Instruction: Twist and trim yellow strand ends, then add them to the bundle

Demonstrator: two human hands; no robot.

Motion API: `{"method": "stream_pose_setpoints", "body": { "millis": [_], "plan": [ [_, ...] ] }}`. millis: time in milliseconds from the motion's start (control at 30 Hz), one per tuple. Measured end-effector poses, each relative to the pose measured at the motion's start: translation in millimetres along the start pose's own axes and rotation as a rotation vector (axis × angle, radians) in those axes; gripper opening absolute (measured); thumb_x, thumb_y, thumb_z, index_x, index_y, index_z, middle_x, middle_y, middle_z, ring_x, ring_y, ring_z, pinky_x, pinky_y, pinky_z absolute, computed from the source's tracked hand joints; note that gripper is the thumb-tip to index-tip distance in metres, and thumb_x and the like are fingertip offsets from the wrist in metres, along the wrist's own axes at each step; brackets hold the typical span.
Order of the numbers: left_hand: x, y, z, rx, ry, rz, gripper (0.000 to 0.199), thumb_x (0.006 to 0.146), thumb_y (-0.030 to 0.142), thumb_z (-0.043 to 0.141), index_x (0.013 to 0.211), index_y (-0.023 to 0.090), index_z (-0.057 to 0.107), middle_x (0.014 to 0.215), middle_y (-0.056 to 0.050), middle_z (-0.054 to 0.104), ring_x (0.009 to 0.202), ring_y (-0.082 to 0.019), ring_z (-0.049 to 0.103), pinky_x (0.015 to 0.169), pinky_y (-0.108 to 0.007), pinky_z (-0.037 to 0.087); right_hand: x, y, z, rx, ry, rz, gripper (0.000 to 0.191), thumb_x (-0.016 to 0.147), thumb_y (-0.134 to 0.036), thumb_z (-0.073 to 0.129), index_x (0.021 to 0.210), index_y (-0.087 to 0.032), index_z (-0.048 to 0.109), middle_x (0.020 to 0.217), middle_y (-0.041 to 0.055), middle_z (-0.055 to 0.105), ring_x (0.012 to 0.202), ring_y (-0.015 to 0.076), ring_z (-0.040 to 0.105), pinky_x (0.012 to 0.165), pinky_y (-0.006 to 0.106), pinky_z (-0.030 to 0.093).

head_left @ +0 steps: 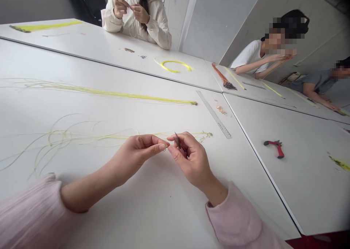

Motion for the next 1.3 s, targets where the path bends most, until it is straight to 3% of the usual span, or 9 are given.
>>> {"method": "stream_pose_setpoints", "body": {
  "millis": [233, 567, 700, 800, 933, 1133, 1300],
  "plan": [
    [0.7, -5.2, 4.2, -0.026, -0.067, -0.019, 0.022, 0.082, 0.043, 0.058, 0.08, 0.022, 0.065, 0.087, -0.002, 0.068, 0.09, -0.019, 0.059, 0.089, -0.036, 0.043, 0.6, -11.9, 3.0, -0.067, -0.026, -0.142, 0.003, 0.084, -0.021, 0.056, 0.083, -0.021, 0.058, 0.075, -0.0009, 0.049, 0.058, 0.01, 0.038, 0.054, 0.026, 0.035],
    [-0.1, -0.9, 5.7, 0.053, -0.088, -0.022, 0.026, 0.082, 0.047, 0.057, 0.082, 0.022, 0.065, 0.089, -0.003, 0.067, 0.095, -0.023, 0.058, 0.088, -0.039, 0.042, -0.9, -4.8, 9.2, -0.057, -0.066, -0.082, 0.009, 0.086, -0.019, 0.05, 0.077, -0.019, 0.047, 0.073, -0.0019, 0.042, 0.061, 0.0095, 0.037, 0.056, 0.024, 0.034],
    [0.2, -0.9, 3.9, 0.081, -0.078, -0.017, 0.025, 0.081, 0.047, 0.057, 0.079, 0.022, 0.063, 0.088, -0.002, 0.066, 0.097, -0.024, 0.058, 0.089, -0.04, 0.041, -0.1, 4.1, 8.5, 0.006, -0.071, 0.031, 0.009, 0.087, -0.022, 0.051, 0.079, -0.018, 0.048, 0.071, -0.0023, 0.042, 0.061, 0.0094, 0.037, 0.056, 0.024, 0.034],
    [1.0, -2.3, -0.9, 0.066, -0.042, -0.021, 0.025, 0.08, 0.047, 0.059, 0.076, 0.023, 0.062, 0.099, -0.001, 0.066, 0.103, -0.024, 0.055, 0.093, -0.04, 0.038, -0.8, 15.0, 4.5, 0.073, -0.041, 0.153, 0.012, 0.087, -0.027, 0.052, 0.08, -0.018, 0.049, 0.065, -0.0043, 0.039, 0.057, 0.0086, 0.034, 0.053, 0.024, 0.031],
    [4.1, -5.6, -9.7, 0.001, 0.022, -0.032, 0.022, 0.08, 0.044, 0.06, 0.075, 0.022, 0.062, 0.114, -0.001, 0.062, 0.111, -0.024, 0.051, 0.098, -0.04, 0.034, -7.4, 31.8, 20.7, 0.291, -0.147, 0.347, 0.022, 0.088, -0.04, 0.051, 0.084, -0.019, 0.053, 0.064, -0.0047, 0.035, 0.051, 0.0069, 0.028, 0.046, 0.022, 0.023],
    [6.6, -4.7, -1.3, -0.129, -0.071, -0.009, 0.022, 0.083, 0.037, 0.058, 0.069, 0.02, 0.057, 0.087, -0.002, 0.064, 0.093, -0.02, 0.058, 0.094, -0.039, 0.038, -22.6, 43.4, 52.7, 0.633, -0.313, 0.591, 0.031, 0.089, -0.046, 0.043, 0.088, -0.018, 0.056, 0.07, -0.0025, 0.038, 0.049, 0.0052, 0.03, 0.044, 0.02, 0.021],
    [5.4, -11.3, 0.3, -0.098, -0.091, -0.058, 0.024, 0.083, 0.036, 0.058, 0.066, 0.019, 0.055, 0.074, 0.0, 0.062, 0.082, -0.018, 0.058, 0.088, -0.038, 0.04, -28.4, 43.9, 62.7, 0.693, -0.372, 0.66, 0.032, 0.088, -0.049, 0.046, 0.082, -0.018, 0.051, 0.063, -0.0047, 0.033, 0.048, 0.0052, 0.026, 0.043, 0.019, 0.019]
  ]
}}
Point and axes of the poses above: each hand's wrist, its own x-axis towards the middle knuckle, its own z-axis out of the palm, y = z × x, the point moved 10 cm from there along x, towards the middle knuckle
